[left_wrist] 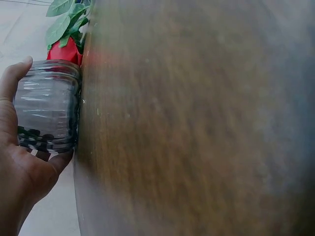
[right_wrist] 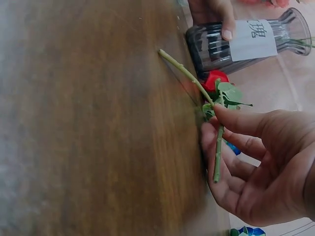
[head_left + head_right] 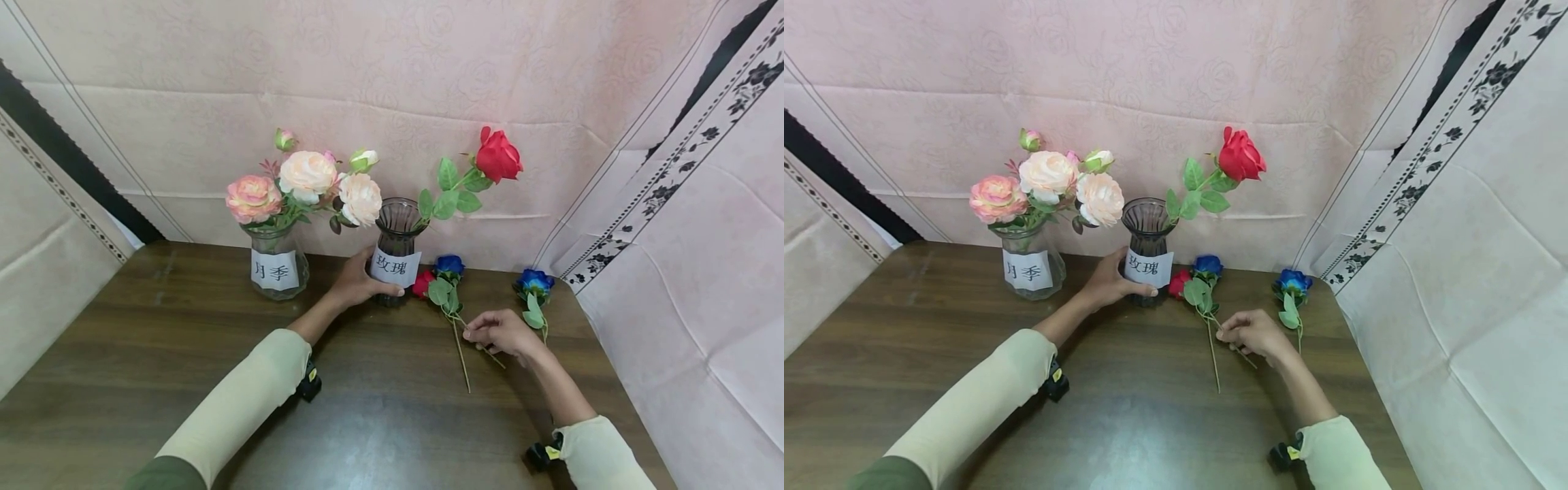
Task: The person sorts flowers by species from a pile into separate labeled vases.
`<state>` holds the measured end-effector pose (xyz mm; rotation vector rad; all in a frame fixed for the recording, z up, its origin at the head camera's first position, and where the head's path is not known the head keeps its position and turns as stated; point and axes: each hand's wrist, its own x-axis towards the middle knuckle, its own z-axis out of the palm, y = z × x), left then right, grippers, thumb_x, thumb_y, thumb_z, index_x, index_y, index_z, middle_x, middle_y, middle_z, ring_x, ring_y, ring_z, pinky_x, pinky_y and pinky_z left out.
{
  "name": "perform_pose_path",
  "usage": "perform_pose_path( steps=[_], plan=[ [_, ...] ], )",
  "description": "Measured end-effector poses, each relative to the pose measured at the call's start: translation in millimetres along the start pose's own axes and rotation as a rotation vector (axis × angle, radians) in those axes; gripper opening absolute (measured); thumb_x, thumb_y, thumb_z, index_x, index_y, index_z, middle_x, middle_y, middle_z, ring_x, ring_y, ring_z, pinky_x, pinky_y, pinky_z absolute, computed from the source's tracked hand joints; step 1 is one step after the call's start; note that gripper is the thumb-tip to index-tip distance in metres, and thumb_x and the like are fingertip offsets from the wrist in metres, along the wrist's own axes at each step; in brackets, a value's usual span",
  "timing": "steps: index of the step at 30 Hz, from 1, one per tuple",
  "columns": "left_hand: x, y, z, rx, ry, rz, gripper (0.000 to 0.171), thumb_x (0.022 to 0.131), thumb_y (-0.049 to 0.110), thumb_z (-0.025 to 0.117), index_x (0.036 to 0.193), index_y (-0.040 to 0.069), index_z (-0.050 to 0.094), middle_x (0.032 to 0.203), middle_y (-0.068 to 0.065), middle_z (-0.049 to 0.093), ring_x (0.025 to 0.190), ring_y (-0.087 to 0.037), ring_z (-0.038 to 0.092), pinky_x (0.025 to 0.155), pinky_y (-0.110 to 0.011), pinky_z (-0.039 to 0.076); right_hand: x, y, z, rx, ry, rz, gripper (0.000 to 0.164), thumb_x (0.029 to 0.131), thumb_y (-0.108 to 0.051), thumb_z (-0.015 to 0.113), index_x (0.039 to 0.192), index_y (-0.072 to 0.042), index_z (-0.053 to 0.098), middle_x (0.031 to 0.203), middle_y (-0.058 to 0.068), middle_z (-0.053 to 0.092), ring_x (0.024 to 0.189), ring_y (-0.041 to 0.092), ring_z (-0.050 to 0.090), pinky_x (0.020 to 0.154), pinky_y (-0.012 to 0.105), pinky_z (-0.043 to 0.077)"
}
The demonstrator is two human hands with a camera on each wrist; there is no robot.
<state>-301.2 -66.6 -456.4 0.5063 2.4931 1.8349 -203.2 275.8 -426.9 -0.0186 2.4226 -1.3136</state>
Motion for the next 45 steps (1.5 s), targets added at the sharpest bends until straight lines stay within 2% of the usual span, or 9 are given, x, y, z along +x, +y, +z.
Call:
perform_pose_path(
  steps=[5, 11, 17, 23, 30, 33, 38, 45],
  plan=[
    [-0.1, -0.9, 0.1, 0.009, 0.004, -0.010, 0.082, 0.076, 0.024, 0.107, 0.146, 0.015, 0.065, 0.135, -0.009, 0.077, 0.125, -0.031, 0.073, 0.112, -0.054, 0.057, 3.3, -0.3, -1.2, 0.113, -0.061, 0.056, 0.028, 0.105, -0.011, 0.079, 0.128, 0.005, 0.075, 0.101, 0.005, 0.084, 0.083, 0.015, 0.079, 0.074, 0.032, 0.066],
    [0.7, -1.2, 0.5, 0.006, 0.006, -0.005, 0.081, 0.076, 0.024, 0.107, 0.145, 0.016, 0.065, 0.134, -0.008, 0.077, 0.125, -0.030, 0.073, 0.112, -0.053, 0.057, 5.7, 0.5, -0.8, 0.174, -0.117, 0.097, 0.034, 0.108, -0.010, 0.076, 0.138, 0.005, 0.072, 0.101, 0.006, 0.084, 0.084, 0.017, 0.082, 0.074, 0.032, 0.069],
    [1.5, -1.5, 0.4, 0.003, 0.002, 0.003, 0.080, 0.076, 0.023, 0.107, 0.144, 0.016, 0.065, 0.133, -0.009, 0.077, 0.123, -0.030, 0.073, 0.110, -0.053, 0.058, 2.9, 2.0, -0.3, 0.252, -0.109, 0.097, 0.034, 0.109, -0.012, 0.075, 0.138, 0.004, 0.072, 0.102, 0.003, 0.083, 0.086, 0.017, 0.084, 0.073, 0.033, 0.069],
    [0.4, 0.4, -0.2, 0.004, 0.005, 0.003, 0.084, 0.077, 0.023, 0.107, 0.148, 0.014, 0.063, 0.137, -0.010, 0.076, 0.127, -0.032, 0.072, 0.115, -0.055, 0.057, -2.4, 3.6, -0.6, 0.362, -0.081, 0.078, 0.026, 0.111, -0.011, 0.073, 0.133, 0.002, 0.073, 0.102, 0.004, 0.085, 0.089, 0.017, 0.085, 0.077, 0.035, 0.070],
    [0.0, 0.1, 0.3, 0.000, 0.002, -0.003, 0.082, 0.077, 0.024, 0.107, 0.147, 0.016, 0.064, 0.136, -0.009, 0.076, 0.125, -0.031, 0.072, 0.112, -0.055, 0.057, -5.9, 7.7, -0.3, 0.556, -0.047, 0.029, 0.019, 0.113, -0.011, 0.068, 0.132, -0.008, 0.073, 0.107, 0.000, 0.080, 0.097, 0.017, 0.085, 0.088, 0.038, 0.071],
    [0.0, 0.4, 0.2, -0.003, 0.002, -0.002, 0.082, 0.076, 0.024, 0.106, 0.147, 0.017, 0.065, 0.136, -0.009, 0.077, 0.125, -0.031, 0.073, 0.112, -0.055, 0.057, -6.5, 9.5, -0.6, 0.682, -0.030, -0.008, 0.016, 0.114, -0.009, 0.066, 0.126, -0.013, 0.076, 0.105, 0.000, 0.080, 0.099, 0.019, 0.086, 0.092, 0.040, 0.070],
    [-0.1, -0.2, 0.1, -0.008, 0.000, 0.000, 0.082, 0.077, 0.024, 0.106, 0.148, 0.017, 0.065, 0.137, -0.008, 0.077, 0.127, -0.031, 0.072, 0.114, -0.055, 0.057, -5.1, 10.0, 0.2, 0.860, 0.023, -0.094, 0.020, 0.116, -0.008, 0.062, 0.116, -0.018, 0.079, 0.104, 0.001, 0.082, 0.100, 0.019, 0.086, 0.095, 0.041, 0.070],
    [-0.2, -1.4, 0.1, -0.010, 0.001, -0.001, 0.084, 0.076, 0.026, 0.107, 0.148, 0.018, 0.064, 0.137, -0.008, 0.076, 0.127, -0.031, 0.072, 0.114, -0.056, 0.056, -1.5, 4.1, 0.7, 1.029, 0.140, -0.238, 0.023, 0.115, -0.005, 0.060, 0.113, -0.016, 0.080, 0.104, 0.002, 0.087, 0.098, 0.020, 0.087, 0.094, 0.042, 0.070]
  ],
)
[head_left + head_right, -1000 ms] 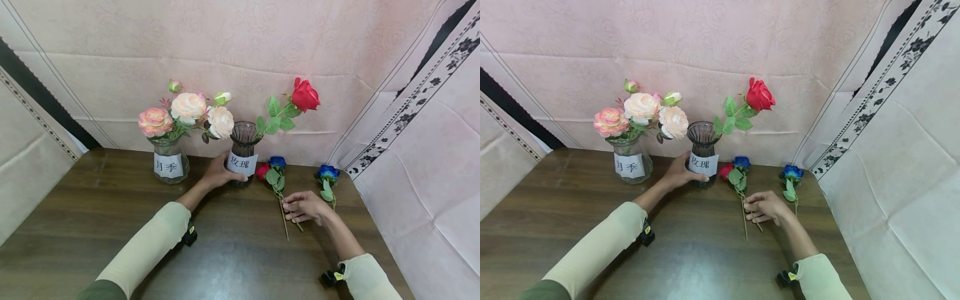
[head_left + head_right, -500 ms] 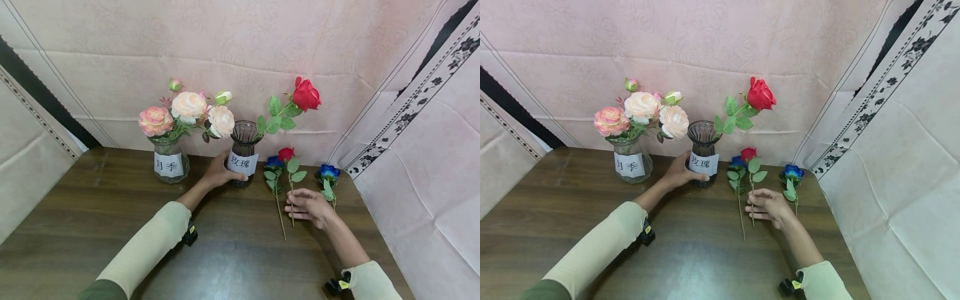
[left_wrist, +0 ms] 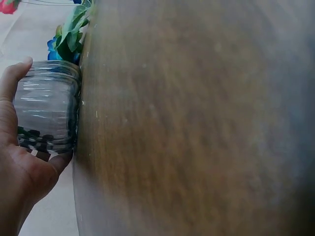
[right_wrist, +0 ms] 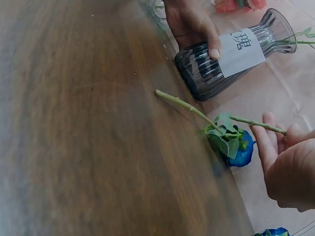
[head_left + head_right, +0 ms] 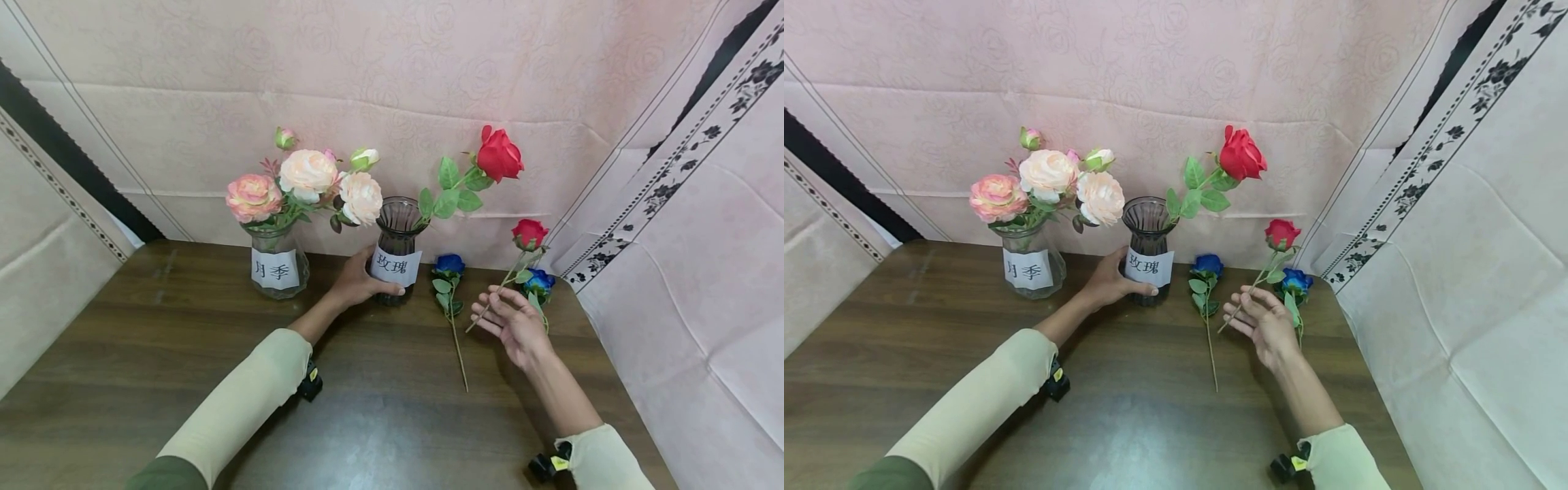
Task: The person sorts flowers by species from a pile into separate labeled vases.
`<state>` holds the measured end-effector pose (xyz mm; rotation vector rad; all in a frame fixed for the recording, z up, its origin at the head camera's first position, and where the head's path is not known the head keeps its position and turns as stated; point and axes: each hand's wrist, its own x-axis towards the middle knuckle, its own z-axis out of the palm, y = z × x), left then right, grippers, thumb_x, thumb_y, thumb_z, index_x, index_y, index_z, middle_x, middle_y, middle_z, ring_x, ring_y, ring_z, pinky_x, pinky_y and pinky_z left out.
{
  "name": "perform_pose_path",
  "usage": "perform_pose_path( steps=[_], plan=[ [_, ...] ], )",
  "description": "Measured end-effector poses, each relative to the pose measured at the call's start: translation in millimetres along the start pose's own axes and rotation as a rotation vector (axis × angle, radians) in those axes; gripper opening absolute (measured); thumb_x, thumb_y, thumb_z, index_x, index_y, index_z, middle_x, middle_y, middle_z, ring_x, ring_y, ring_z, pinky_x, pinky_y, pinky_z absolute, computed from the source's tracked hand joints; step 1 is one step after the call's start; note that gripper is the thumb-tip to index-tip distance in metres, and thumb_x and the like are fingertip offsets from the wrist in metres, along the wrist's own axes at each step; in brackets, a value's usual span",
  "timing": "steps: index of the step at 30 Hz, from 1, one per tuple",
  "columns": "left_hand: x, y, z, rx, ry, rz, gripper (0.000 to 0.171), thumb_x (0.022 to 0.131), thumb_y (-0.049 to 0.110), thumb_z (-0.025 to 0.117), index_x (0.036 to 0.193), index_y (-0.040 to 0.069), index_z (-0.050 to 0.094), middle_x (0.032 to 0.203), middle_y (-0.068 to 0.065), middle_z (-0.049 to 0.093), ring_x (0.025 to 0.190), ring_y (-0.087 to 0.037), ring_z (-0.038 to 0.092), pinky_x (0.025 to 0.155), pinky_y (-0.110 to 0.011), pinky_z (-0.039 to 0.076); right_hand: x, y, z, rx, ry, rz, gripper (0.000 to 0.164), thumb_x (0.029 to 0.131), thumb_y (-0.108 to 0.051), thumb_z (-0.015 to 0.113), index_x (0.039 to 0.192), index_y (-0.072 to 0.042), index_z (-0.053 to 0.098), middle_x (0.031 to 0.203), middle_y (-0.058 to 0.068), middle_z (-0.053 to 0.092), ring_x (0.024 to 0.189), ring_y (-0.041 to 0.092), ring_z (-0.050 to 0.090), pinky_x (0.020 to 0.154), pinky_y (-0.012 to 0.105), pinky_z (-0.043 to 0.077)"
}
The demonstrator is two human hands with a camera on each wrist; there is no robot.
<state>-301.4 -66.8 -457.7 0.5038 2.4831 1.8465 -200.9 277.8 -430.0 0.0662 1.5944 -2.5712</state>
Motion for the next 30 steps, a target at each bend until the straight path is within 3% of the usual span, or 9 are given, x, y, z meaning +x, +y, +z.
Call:
perform_pose_path(
  steps=[9, 17, 30],
  plan=[
    [0.9, -0.8, 1.9, -0.003, -0.003, 0.012, 0.083, 0.077, 0.025, 0.107, 0.148, 0.019, 0.065, 0.138, -0.007, 0.076, 0.127, -0.030, 0.072, 0.115, -0.056, 0.056, 6.4, -10.5, 15.9, 0.114, 0.115, -0.133, 0.010, 0.112, -0.008, 0.066, 0.116, -0.011, 0.075, 0.101, 0.006, 0.087, 0.096, 0.024, 0.088, 0.092, 0.044, 0.071],
    [1.6, -1.7, 3.1, 0.003, -0.005, 0.004, 0.085, 0.077, 0.025, 0.107, 0.150, 0.017, 0.063, 0.140, -0.008, 0.075, 0.130, -0.031, 0.071, 0.116, -0.056, 0.056, 14.6, -22.2, 32.9, 0.178, 0.189, -0.208, 0.010, 0.110, -0.009, 0.067, 0.120, -0.008, 0.069, 0.099, 0.009, 0.086, 0.095, 0.026, 0.087, 0.091, 0.044, 0.071],
    [0.0, -0.2, -0.2, 0.005, 0.000, 0.012, 0.085, 0.077, 0.025, 0.107, 0.149, 0.018, 0.064, 0.139, -0.007, 0.075, 0.128, -0.030, 0.071, 0.116, -0.056, 0.055, 31.4, -40.9, 79.8, 0.243, 0.150, -0.296, 0.011, 0.110, -0.014, 0.068, 0.120, -0.009, 0.068, 0.103, 0.007, 0.087, 0.097, 0.025, 0.087, 0.091, 0.041, 0.071]
  ],
)
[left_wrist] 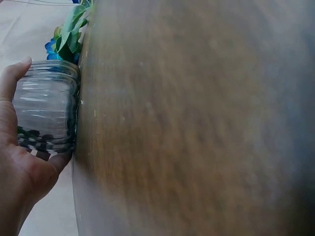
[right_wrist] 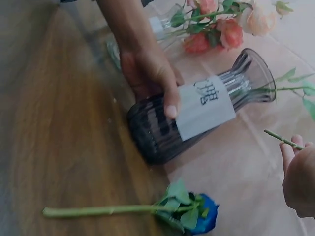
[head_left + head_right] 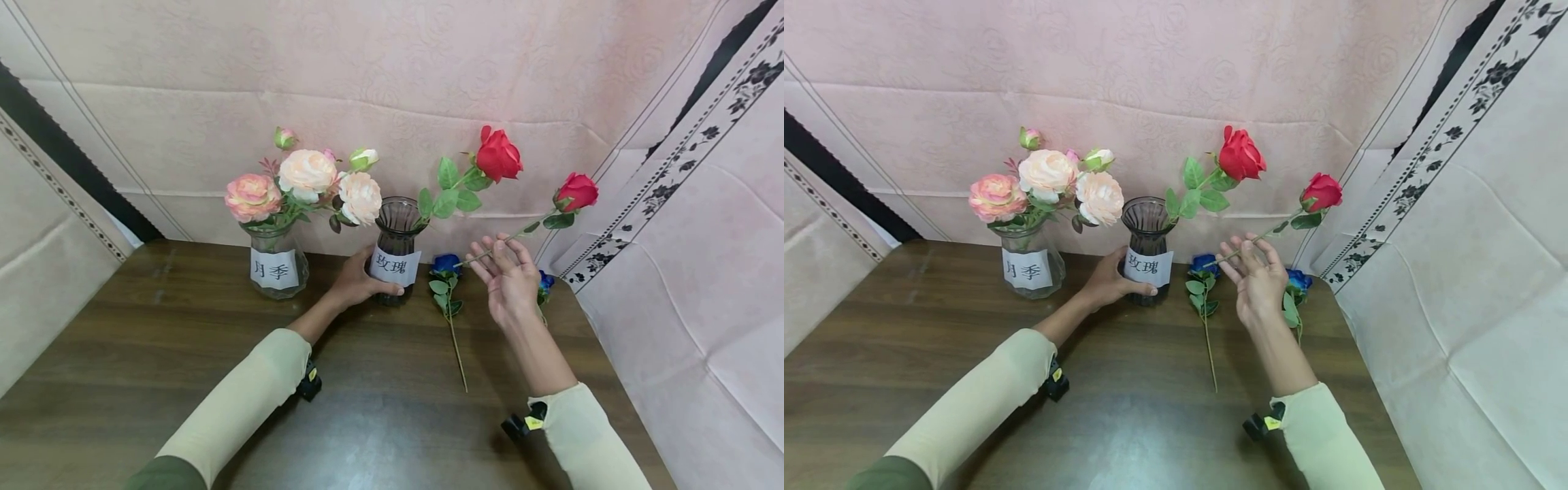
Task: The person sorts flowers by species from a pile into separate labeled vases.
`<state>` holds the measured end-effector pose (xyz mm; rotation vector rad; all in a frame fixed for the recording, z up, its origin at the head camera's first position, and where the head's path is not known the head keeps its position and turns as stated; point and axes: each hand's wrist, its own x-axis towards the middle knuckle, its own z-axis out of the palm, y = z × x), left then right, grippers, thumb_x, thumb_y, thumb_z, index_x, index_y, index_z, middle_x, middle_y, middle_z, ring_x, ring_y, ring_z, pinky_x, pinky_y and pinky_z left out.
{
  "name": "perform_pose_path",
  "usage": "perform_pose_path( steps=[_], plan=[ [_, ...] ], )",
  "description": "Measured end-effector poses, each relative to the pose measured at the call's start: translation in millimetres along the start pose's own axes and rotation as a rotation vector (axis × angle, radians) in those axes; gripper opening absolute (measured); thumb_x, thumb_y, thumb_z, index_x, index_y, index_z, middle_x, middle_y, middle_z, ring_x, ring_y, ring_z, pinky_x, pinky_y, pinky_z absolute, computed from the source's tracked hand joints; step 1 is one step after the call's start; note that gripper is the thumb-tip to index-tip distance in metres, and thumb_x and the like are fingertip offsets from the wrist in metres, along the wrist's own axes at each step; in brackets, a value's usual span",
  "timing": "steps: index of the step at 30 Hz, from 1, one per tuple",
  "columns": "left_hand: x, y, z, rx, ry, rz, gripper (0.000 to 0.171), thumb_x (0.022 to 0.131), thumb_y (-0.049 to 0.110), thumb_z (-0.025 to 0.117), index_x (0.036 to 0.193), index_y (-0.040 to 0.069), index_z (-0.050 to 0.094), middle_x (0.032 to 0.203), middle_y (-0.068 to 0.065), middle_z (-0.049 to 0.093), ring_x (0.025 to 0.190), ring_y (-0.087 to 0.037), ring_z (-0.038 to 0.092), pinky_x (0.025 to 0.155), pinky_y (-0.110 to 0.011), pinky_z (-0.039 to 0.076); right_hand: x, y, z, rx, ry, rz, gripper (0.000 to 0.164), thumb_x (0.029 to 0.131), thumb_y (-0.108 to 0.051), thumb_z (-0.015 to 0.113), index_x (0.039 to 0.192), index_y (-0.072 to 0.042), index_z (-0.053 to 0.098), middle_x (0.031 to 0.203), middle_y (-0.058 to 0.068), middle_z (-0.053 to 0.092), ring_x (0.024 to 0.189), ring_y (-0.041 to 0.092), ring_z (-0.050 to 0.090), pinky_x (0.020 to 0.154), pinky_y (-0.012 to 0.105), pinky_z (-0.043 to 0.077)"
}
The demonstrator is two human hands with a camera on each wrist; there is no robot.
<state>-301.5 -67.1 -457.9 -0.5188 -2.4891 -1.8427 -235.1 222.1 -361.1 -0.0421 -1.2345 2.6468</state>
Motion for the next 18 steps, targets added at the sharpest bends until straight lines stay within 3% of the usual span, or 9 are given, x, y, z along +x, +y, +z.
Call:
perform_pose_path(
  steps=[7, 12, 18],
  plan=[
    [0.0, -0.4, 0.5, -0.006, -0.003, 0.009, 0.082, 0.077, 0.025, 0.107, 0.148, 0.018, 0.065, 0.137, -0.007, 0.076, 0.127, -0.030, 0.071, 0.115, -0.056, 0.056, 4.4, 0.3, 27.2, -0.013, -0.032, -0.040, 0.005, 0.112, -0.014, 0.065, 0.115, -0.012, 0.069, 0.100, 0.005, 0.086, 0.097, 0.024, 0.087, 0.089, 0.041, 0.071],
    [0.2, -0.2, 0.1, -0.007, -0.002, 0.004, 0.083, 0.077, 0.025, 0.106, 0.149, 0.018, 0.064, 0.137, -0.008, 0.076, 0.126, -0.030, 0.072, 0.113, -0.055, 0.056, 8.0, 0.3, 48.1, -0.037, -0.076, -0.072, 0.004, 0.113, -0.012, 0.064, 0.113, -0.012, 0.068, 0.102, 0.004, 0.086, 0.100, 0.023, 0.087, 0.094, 0.045, 0.070],
    [-0.5, 0.1, 0.2, -0.015, 0.002, -0.010, 0.086, 0.078, 0.024, 0.106, 0.152, 0.018, 0.063, 0.136, -0.009, 0.076, 0.125, -0.031, 0.073, 0.111, -0.054, 0.058, 12.3, 1.1, 68.7, -0.038, -0.083, -0.059, 0.007, 0.112, -0.015, 0.065, 0.117, -0.011, 0.068, 0.099, 0.003, 0.086, 0.095, 0.020, 0.086, 0.095, 0.046, 0.069]
  ],
)
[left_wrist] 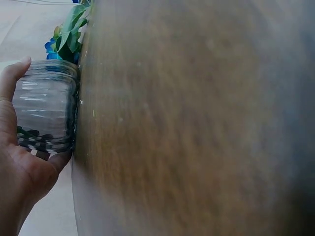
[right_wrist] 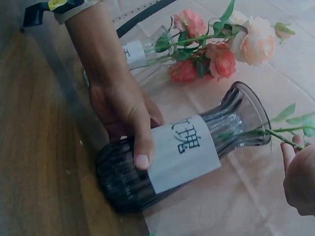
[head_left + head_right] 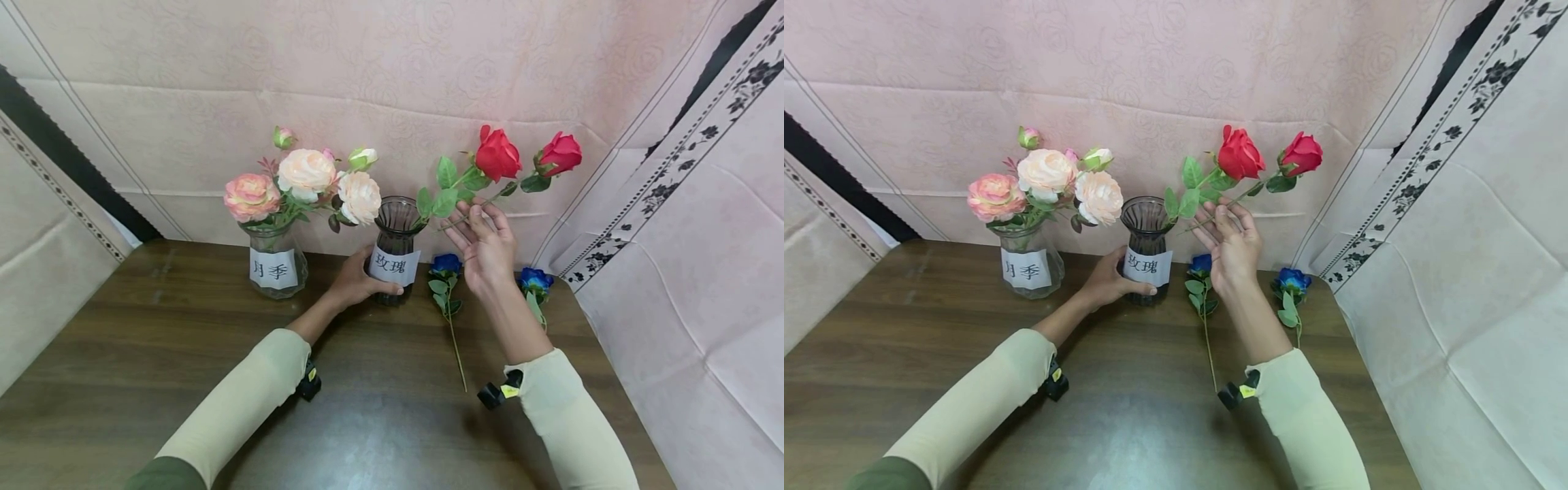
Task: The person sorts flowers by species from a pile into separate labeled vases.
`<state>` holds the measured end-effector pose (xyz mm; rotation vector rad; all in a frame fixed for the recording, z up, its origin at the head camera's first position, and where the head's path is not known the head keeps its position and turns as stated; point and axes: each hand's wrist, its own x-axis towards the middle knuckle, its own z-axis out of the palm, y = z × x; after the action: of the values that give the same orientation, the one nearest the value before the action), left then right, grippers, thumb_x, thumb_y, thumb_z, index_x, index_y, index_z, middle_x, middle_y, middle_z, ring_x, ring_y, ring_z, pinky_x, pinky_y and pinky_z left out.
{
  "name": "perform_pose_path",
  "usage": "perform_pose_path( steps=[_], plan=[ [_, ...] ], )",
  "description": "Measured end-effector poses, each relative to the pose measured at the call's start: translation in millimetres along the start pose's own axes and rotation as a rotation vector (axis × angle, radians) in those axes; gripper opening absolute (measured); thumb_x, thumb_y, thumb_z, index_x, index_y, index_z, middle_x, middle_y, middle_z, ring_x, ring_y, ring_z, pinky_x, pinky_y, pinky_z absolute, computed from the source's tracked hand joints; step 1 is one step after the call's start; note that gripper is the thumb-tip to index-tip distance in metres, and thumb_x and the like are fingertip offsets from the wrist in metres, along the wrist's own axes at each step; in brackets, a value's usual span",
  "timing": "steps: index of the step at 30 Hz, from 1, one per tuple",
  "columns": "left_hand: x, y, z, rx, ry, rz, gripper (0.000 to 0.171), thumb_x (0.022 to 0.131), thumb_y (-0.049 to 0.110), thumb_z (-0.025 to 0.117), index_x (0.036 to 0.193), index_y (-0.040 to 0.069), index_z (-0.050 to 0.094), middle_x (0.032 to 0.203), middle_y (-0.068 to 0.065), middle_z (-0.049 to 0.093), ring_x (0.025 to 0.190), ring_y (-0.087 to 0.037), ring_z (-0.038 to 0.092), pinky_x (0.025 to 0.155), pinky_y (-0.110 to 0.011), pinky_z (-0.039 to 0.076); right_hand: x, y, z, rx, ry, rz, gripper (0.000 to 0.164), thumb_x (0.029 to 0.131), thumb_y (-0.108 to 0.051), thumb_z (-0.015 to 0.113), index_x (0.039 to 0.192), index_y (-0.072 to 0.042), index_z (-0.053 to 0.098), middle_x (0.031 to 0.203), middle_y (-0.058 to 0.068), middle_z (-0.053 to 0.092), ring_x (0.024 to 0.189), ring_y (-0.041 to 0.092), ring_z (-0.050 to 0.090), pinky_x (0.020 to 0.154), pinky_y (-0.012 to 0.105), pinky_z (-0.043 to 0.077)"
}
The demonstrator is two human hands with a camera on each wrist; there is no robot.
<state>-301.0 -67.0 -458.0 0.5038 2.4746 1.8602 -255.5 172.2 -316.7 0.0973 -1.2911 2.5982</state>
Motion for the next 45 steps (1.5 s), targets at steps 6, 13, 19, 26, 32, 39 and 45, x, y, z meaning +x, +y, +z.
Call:
perform_pose_path(
  steps=[6, 13, 19, 26, 32, 39, 45],
  plan=[
    [0.5, -0.2, 0.6, 0.006, 0.000, 0.006, 0.089, 0.077, 0.025, 0.106, 0.154, 0.020, 0.062, 0.138, -0.008, 0.076, 0.126, -0.031, 0.072, 0.112, -0.054, 0.057, 5.0, 0.2, 15.4, 0.014, 0.003, 0.024, 0.010, 0.113, -0.013, 0.062, 0.119, -0.011, 0.070, 0.097, 0.001, 0.083, 0.092, 0.019, 0.086, 0.085, 0.041, 0.071],
    [0.3, -0.6, -0.2, 0.022, 0.004, 0.007, 0.088, 0.077, 0.026, 0.106, 0.154, 0.019, 0.062, 0.140, -0.008, 0.075, 0.128, -0.031, 0.071, 0.115, -0.055, 0.056, 9.9, 2.5, 25.6, -0.001, 0.001, 0.040, 0.011, 0.113, -0.013, 0.062, 0.116, -0.013, 0.072, 0.098, 0.002, 0.083, 0.089, 0.019, 0.085, 0.081, 0.037, 0.071],
    [0.2, -0.1, -0.6, 0.023, 0.006, 0.004, 0.090, 0.077, 0.026, 0.106, 0.155, 0.019, 0.062, 0.140, -0.008, 0.075, 0.129, -0.031, 0.071, 0.115, -0.055, 0.056, 10.4, 9.5, 30.4, -0.119, 0.000, -0.011, 0.011, 0.114, -0.012, 0.065, 0.115, -0.016, 0.075, 0.110, -0.001, 0.082, 0.093, 0.014, 0.083, 0.087, 0.031, 0.070],
    [0.3, -0.5, -0.7, 0.012, 0.009, 0.007, 0.088, 0.077, 0.025, 0.107, 0.153, 0.019, 0.063, 0.137, -0.009, 0.076, 0.126, -0.031, 0.072, 0.113, -0.055, 0.057, 4.3, 21.1, 36.5, -0.379, -0.012, -0.143, 0.006, 0.111, -0.010, 0.071, 0.112, -0.007, 0.076, 0.107, -0.010, 0.082, 0.102, 0.006, 0.079, 0.105, 0.035, 0.065],
    [0.5, 0.0, -0.1, 0.011, 0.006, 0.004, 0.092, 0.077, 0.026, 0.107, 0.157, 0.019, 0.061, 0.138, -0.008, 0.076, 0.126, -0.031, 0.072, 0.113, -0.055, 0.057, -4.1, 32.9, 29.1, -0.651, -0.056, -0.262, 0.021, 0.114, -0.015, 0.069, 0.119, 0.004, 0.078, 0.119, 0.013, 0.085, 0.110, 0.009, 0.076, 0.111, 0.031, 0.059],
    [-0.1, 0.4, 0.2, -0.008, 0.003, 0.011, 0.096, 0.078, 0.024, 0.106, 0.161, 0.021, 0.058, 0.138, -0.009, 0.076, 0.125, -0.030, 0.073, 0.111, -0.053, 0.058, -12.4, 43.5, 24.6, -0.996, -0.106, -0.421, 0.033, 0.117, -0.031, 0.064, 0.121, -0.004, 0.083, 0.132, 0.015, 0.080, 0.136, 0.032, 0.067, 0.119, 0.051, 0.051],
    [-1.0, 2.2, 0.6, -0.026, 0.000, 0.009, 0.083, 0.079, 0.022, 0.106, 0.151, 0.020, 0.064, 0.133, -0.009, 0.077, 0.121, -0.030, 0.073, 0.108, -0.052, 0.058, -19.3, 49.8, 27.5, -1.214, -0.163, -0.594, 0.041, 0.118, -0.031, 0.056, 0.126, -0.001, 0.083, 0.139, 0.023, 0.072, 0.135, 0.042, 0.064, 0.117, 0.058, 0.051]
  ],
)
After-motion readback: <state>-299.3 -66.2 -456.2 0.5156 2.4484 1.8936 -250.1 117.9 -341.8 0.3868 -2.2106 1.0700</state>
